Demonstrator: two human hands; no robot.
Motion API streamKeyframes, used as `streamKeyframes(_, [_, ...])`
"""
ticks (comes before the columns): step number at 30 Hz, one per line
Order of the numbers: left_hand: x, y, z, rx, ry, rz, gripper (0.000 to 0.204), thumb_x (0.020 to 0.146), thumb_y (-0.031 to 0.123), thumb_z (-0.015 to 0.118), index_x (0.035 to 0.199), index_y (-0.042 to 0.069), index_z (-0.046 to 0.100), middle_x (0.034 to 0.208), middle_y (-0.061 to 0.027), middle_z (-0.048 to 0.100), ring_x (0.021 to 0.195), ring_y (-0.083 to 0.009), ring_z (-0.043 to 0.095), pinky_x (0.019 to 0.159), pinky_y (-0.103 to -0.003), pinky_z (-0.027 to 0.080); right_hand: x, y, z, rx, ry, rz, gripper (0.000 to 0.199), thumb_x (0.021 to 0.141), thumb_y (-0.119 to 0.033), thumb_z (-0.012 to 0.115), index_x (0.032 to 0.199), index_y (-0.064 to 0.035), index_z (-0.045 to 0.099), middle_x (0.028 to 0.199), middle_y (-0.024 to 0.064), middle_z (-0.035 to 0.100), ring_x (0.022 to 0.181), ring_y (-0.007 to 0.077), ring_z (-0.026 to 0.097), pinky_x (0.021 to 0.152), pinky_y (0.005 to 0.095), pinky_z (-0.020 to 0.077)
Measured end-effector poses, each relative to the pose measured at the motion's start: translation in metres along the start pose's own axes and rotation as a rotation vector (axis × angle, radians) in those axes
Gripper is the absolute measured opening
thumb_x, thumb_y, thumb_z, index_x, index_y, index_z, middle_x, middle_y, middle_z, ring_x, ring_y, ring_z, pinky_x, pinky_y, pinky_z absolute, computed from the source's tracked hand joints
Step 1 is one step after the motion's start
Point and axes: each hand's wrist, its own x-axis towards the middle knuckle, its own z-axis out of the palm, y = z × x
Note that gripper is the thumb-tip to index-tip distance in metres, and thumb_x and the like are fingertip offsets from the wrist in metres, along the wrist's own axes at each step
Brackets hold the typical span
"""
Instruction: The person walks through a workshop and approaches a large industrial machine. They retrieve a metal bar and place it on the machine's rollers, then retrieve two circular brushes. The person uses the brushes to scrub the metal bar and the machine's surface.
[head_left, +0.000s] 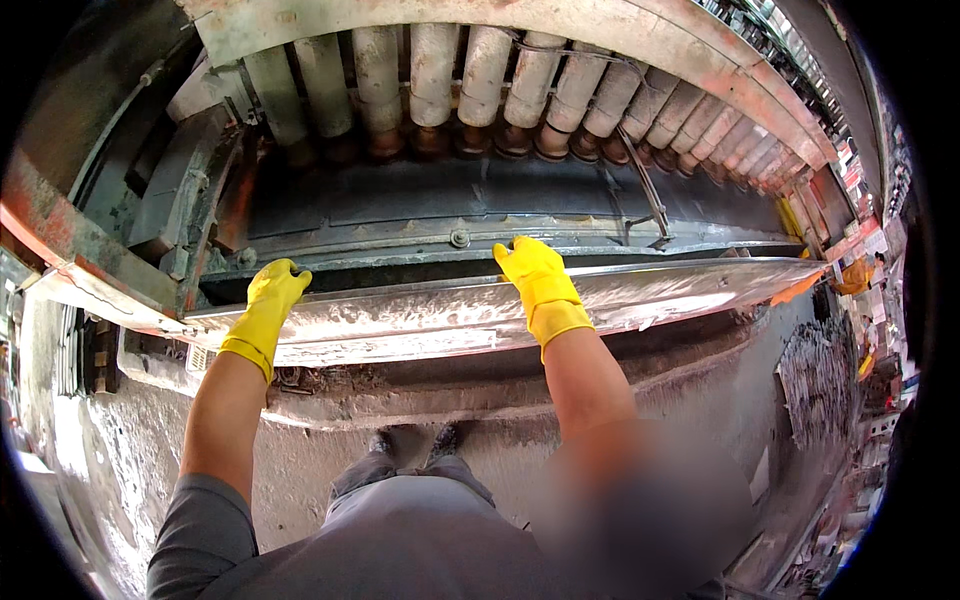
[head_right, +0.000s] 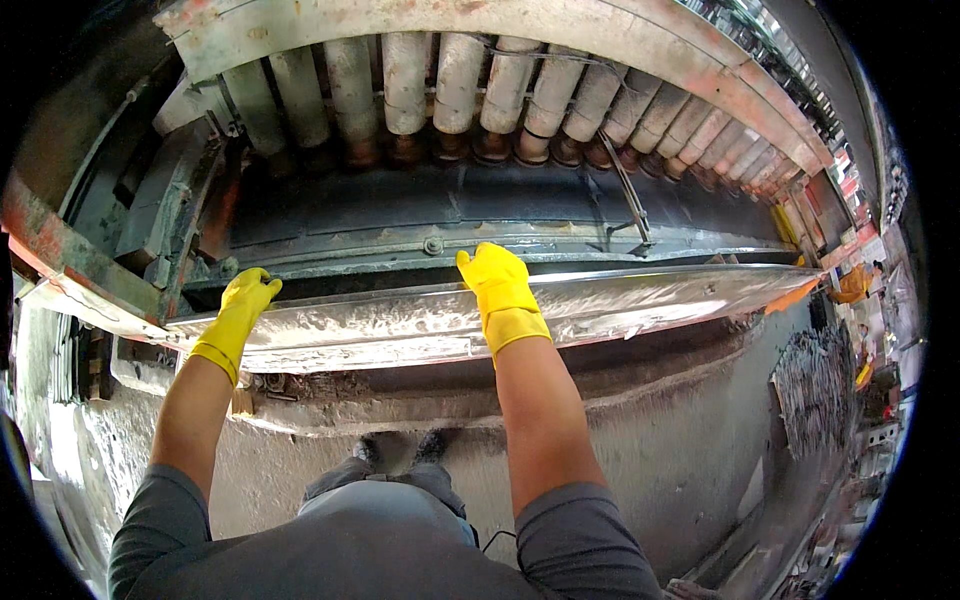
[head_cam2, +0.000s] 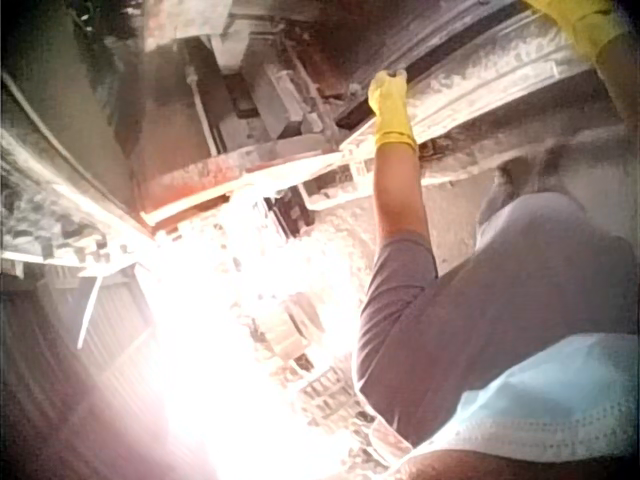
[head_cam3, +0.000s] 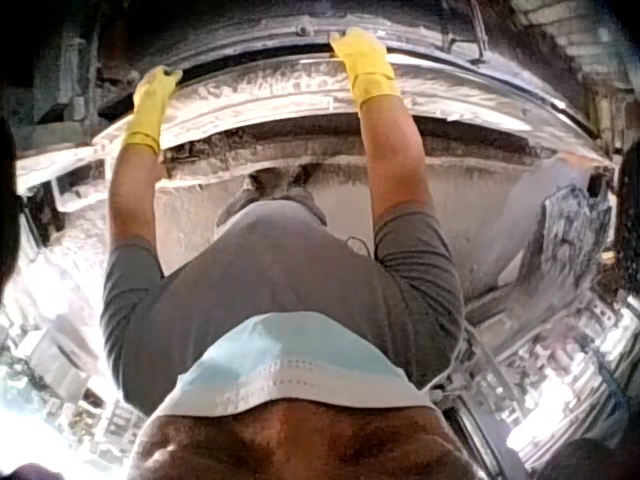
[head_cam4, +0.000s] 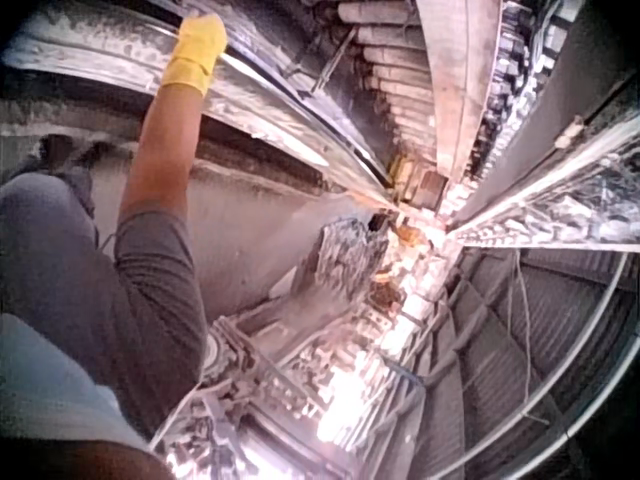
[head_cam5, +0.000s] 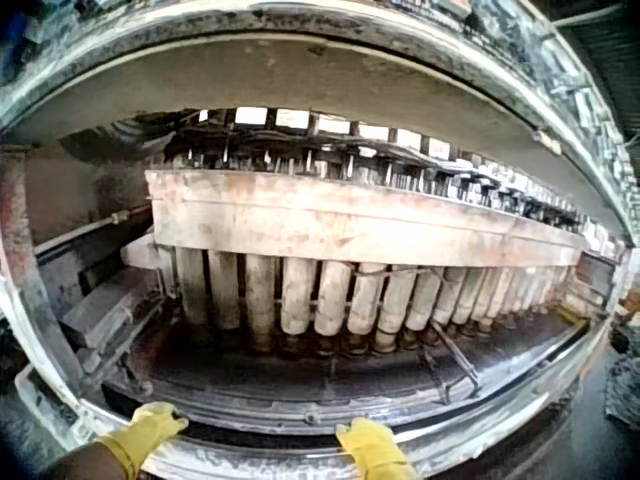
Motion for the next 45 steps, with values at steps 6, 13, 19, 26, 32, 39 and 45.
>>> streamKeyframes(6, [-0.02, -0.003, 0.012, -0.063, 0.15, 0.118, 0.055, 0.094, 0.052, 0.073, 0.126, 0.008, 0.075, 0.118, -0.0156, 0.078, 0.113, -0.0332, 0.073, 0.099, -0.043, 0.055, -0.017, 0.004, 0.004, 0.001, 0.114, -0.006, 0.061, 0.099, -0.056, 0.062, 0.133, -0.0064, 0.073, 0.129, 0.0207, 0.074, 0.122, 0.0402, 0.068, 0.106, 0.0478, 0.0515])
streamKeyframes(13, [-0.025, -0.001, 0.023, -0.186, 0.364, 0.324, 0.057, 0.094, 0.054, 0.073, 0.121, 0.004, 0.075, 0.112, -0.0211, 0.078, 0.107, -0.0379, 0.074, 0.095, -0.046, 0.058, -0.018, 0.016, 0.024, 0.042, 0.385, 0.057, 0.058, 0.102, -0.053, 0.058, 0.13, -0.0052, 0.073, 0.12, 0.0241, 0.076, 0.114, 0.0419, 0.071, 0.101, 0.0522, 0.0539])
streamKeyframes(19, [-0.026, -0.002, 0.024, -0.209, 0.406, 0.408, 0.05, 0.092, 0.047, 0.076, 0.117, 0.004, 0.076, 0.106, -0.0206, 0.079, 0.101, -0.0393, 0.075, 0.091, -0.048, 0.058, -0.045, -0.027, 0.048, 0.049, 0.619, -0.105, 0.049, 0.104, -0.046, 0.058, 0.123, -0.0053, 0.076, 0.1, 0.0165, 0.08, 0.104, 0.0379, 0.074, 0.102, 0.0546, 0.0506])
streamKeyframes(26, [-0.032, -0.002, 0.008, -0.263, 0.337, 0.483, 0.052, 0.095, 0.047, 0.073, 0.12, 0.002, 0.075, 0.111, -0.0223, 0.078, 0.105, -0.0404, 0.074, 0.095, -0.049, 0.057, -0.092, -0.096, 0.082, 0.01, 0.769, -0.245, 0.04, 0.105, -0.036, 0.059, 0.126, -0.0067, 0.075, 0.122, 0.0177, 0.077, 0.13, 0.0444, 0.061, 0.125, 0.0584, 0.0294])
streamKeyframes(32, [-0.03, -0.006, -0.001, -0.243, 0.272, 0.48, 0.054, 0.096, 0.049, 0.072, 0.122, 0.003, 0.074, 0.113, -0.0219, 0.078, 0.107, -0.0399, 0.073, 0.094, -0.049, 0.057, -0.169, -0.152, 0.109, 0.086, 0.633, -0.355, 0.076, 0.098, -0.034, 0.074, 0.16, -0.0029, 0.044, 0.169, 0.026, 0.036, 0.158, 0.0485, 0.029, 0.128, 0.0558, 0.0283])
streamKeyframes(39, [-0.032, -0.012, 0.02, -0.314, 0.449, 0.686, 0.048, 0.096, 0.047, 0.072, 0.118, 0.004, 0.076, 0.102, -0.0202, 0.078, 0.1, -0.0385, 0.075, 0.089, -0.048, 0.059, -0.342, -0.039, 0.234, 0.343, -0.038, -0.134, 0.063, 0.098, -0.037, 0.073, 0.147, 0.0007, 0.06, 0.146, 0.0286, 0.063, 0.136, 0.0429, 0.059, 0.117, 0.0477, 0.0458])
streamKeyframes(45, [-0.035, -0.023, 0.022, -0.316, 0.601, 0.775, 0.038, 0.094, 0.037, 0.077, 0.116, 0.006, 0.077, 0.1, -0.0174, 0.08, 0.093, -0.0371, 0.076, 0.085, -0.047, 0.06, -0.57, 0.059, 0.197, -0.188, -0.523, 0.31, 0.045, 0.108, -0.028, 0.049, 0.152, -0.022, 0.057, 0.143, 0.016, 0.066, 0.137, 0.036, 0.06, 0.114, 0.0474, 0.0474])
